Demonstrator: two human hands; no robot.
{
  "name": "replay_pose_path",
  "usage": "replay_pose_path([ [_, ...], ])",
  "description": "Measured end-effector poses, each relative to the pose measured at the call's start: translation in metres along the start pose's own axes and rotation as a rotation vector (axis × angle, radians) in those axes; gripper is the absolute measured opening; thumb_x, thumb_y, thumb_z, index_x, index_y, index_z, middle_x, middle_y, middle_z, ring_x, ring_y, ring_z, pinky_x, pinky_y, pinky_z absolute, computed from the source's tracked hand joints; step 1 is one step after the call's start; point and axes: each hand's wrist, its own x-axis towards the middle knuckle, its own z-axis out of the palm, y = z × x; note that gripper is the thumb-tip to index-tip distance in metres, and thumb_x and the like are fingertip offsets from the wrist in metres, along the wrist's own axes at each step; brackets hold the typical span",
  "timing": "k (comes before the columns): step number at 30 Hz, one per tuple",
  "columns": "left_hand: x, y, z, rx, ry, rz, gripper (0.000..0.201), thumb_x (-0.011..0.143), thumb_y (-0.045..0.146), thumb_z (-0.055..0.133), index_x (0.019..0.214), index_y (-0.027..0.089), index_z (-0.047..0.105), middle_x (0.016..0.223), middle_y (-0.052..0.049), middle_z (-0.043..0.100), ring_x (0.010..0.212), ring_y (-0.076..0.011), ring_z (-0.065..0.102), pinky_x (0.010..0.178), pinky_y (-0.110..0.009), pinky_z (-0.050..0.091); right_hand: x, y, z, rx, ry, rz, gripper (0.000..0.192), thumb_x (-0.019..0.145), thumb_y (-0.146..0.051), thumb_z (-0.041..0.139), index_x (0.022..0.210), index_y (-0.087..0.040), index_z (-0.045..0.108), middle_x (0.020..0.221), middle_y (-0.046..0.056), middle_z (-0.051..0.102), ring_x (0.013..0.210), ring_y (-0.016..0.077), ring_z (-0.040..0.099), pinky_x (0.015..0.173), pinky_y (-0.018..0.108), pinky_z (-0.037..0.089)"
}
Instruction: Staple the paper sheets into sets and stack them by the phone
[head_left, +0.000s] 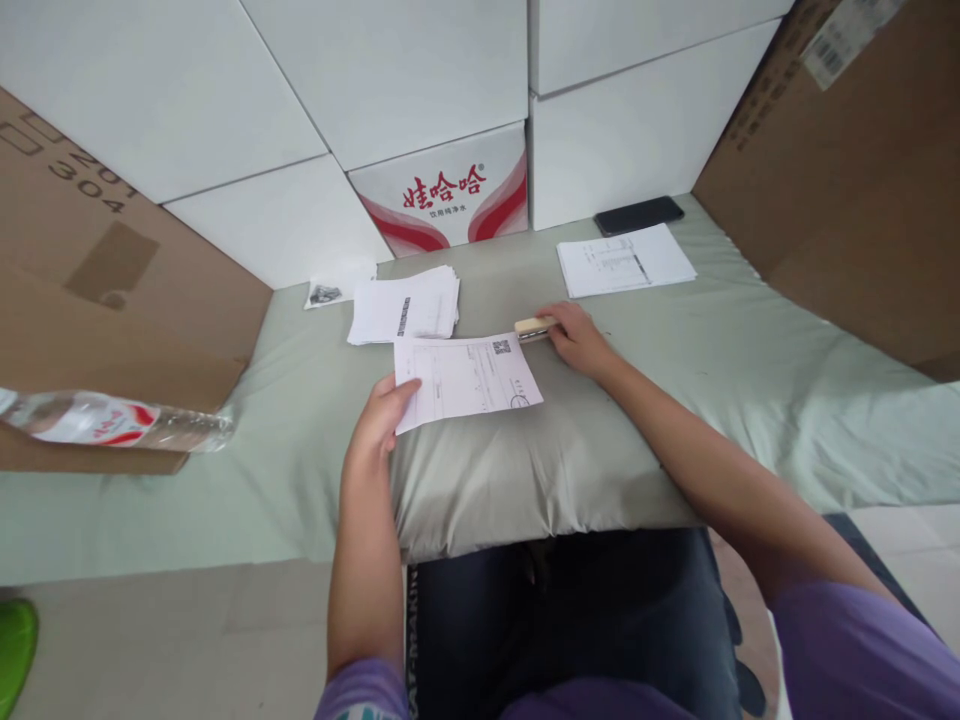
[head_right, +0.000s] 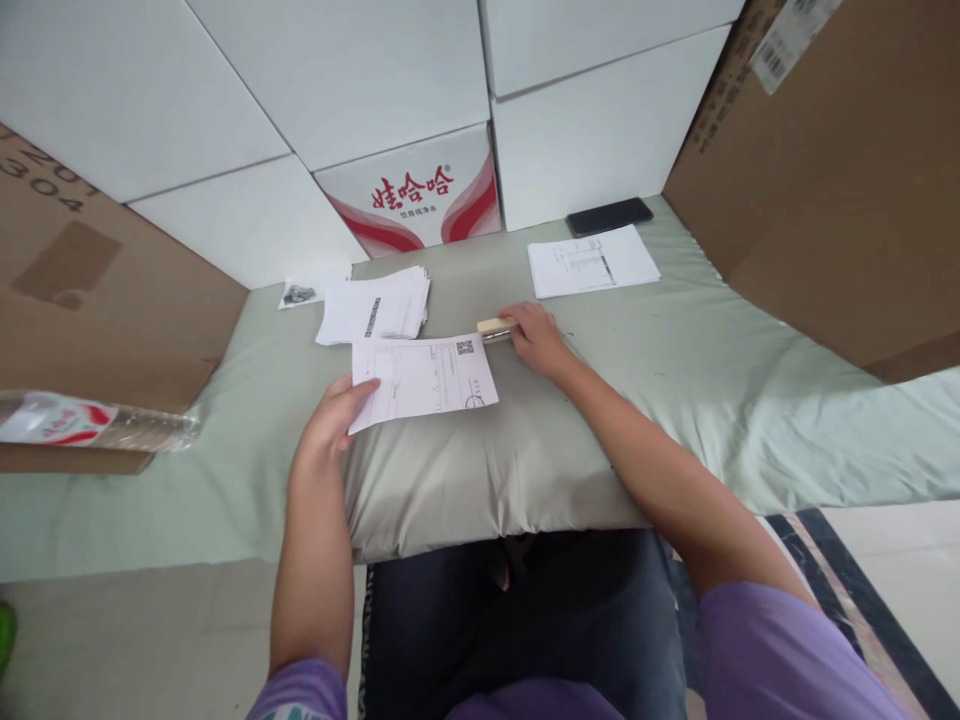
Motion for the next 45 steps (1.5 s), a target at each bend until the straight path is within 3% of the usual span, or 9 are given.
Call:
replay_pose_path([
  [18,-0.001,-0.005,0.012,-0.022,-0.051,0.010,0.026,0.076,0.014,0.066,0.101,0.011,0.075,0.095,-0.012,0.081,0.097,-0.0280,0.077,0.096,-0.042,0.059,-0.001,-0.010,-0.003,-0.056,-0.043,0.046,0.043,0.088,-0.018,0.041,0.122,-0.020,0.067,0.123,0.016,0.066,0.117,0.0317,0.056,0.102,0.052,0.041],
  [25,0.005,-0.012,0.014,-0.003,-0.099,0.027,0.035,0.078,0.016,0.064,0.111,0.010,0.074,0.102,-0.012,0.080,0.103,-0.0280,0.075,0.103,-0.043,0.055,0.003,-0.049,-0.031,-0.155,0.004,0.112,0.041,0.091,-0.030,0.048,0.128,-0.021,0.064,0.130,0.015,0.064,0.122,0.0332,0.055,0.105,0.052,0.037],
  [29,0.012,-0.018,0.012,0.017,-0.101,0.058,0.038,0.077,0.019,0.064,0.112,0.011,0.074,0.103,-0.011,0.080,0.104,-0.0289,0.075,0.104,-0.045,0.054,0.034,-0.071,-0.043,-0.266,-0.177,0.210,0.032,0.093,-0.031,0.047,0.114,-0.022,0.071,0.117,0.011,0.071,0.107,0.0298,0.063,0.100,0.049,0.039],
  [31,0.014,-0.020,0.012,0.028,-0.097,0.077,0.039,0.076,0.020,0.064,0.112,0.012,0.074,0.104,-0.010,0.080,0.106,-0.0290,0.074,0.104,-0.044,0.053,0.054,-0.075,-0.036,-0.308,-0.288,0.246,0.030,0.093,-0.032,0.049,0.109,-0.022,0.073,0.112,0.010,0.073,0.103,0.0284,0.064,0.096,0.046,0.041],
  [34,0.015,-0.020,0.013,0.047,-0.086,0.096,0.041,0.074,0.021,0.064,0.112,0.012,0.074,0.104,-0.010,0.080,0.108,-0.0293,0.073,0.105,-0.044,0.052,0.077,-0.072,-0.013,-0.349,-0.341,0.294,0.028,0.092,-0.026,0.051,0.107,-0.021,0.073,0.114,0.010,0.074,0.106,0.0280,0.064,0.093,0.042,0.043],
  [39,0.016,-0.020,0.014,0.094,-0.077,0.119,0.042,0.071,0.024,0.064,0.110,0.011,0.075,0.103,-0.011,0.080,0.107,-0.0312,0.073,0.104,-0.045,0.053,0.092,-0.053,0.016,-0.381,-0.246,0.329,0.034,0.090,-0.020,0.047,0.113,-0.019,0.072,0.117,0.013,0.072,0.110,0.0300,0.062,0.093,0.045,0.045],
  [45,0.019,-0.021,0.013,0.117,-0.073,0.122,0.042,0.070,0.026,0.064,0.108,0.012,0.076,0.103,-0.010,0.080,0.108,-0.0319,0.073,0.103,-0.046,0.053,0.092,-0.043,0.021,-0.414,-0.238,0.287,0.039,0.088,-0.021,0.050,0.123,-0.018,0.067,0.123,0.016,0.067,0.116,0.0344,0.056,0.097,0.051,0.042],
])
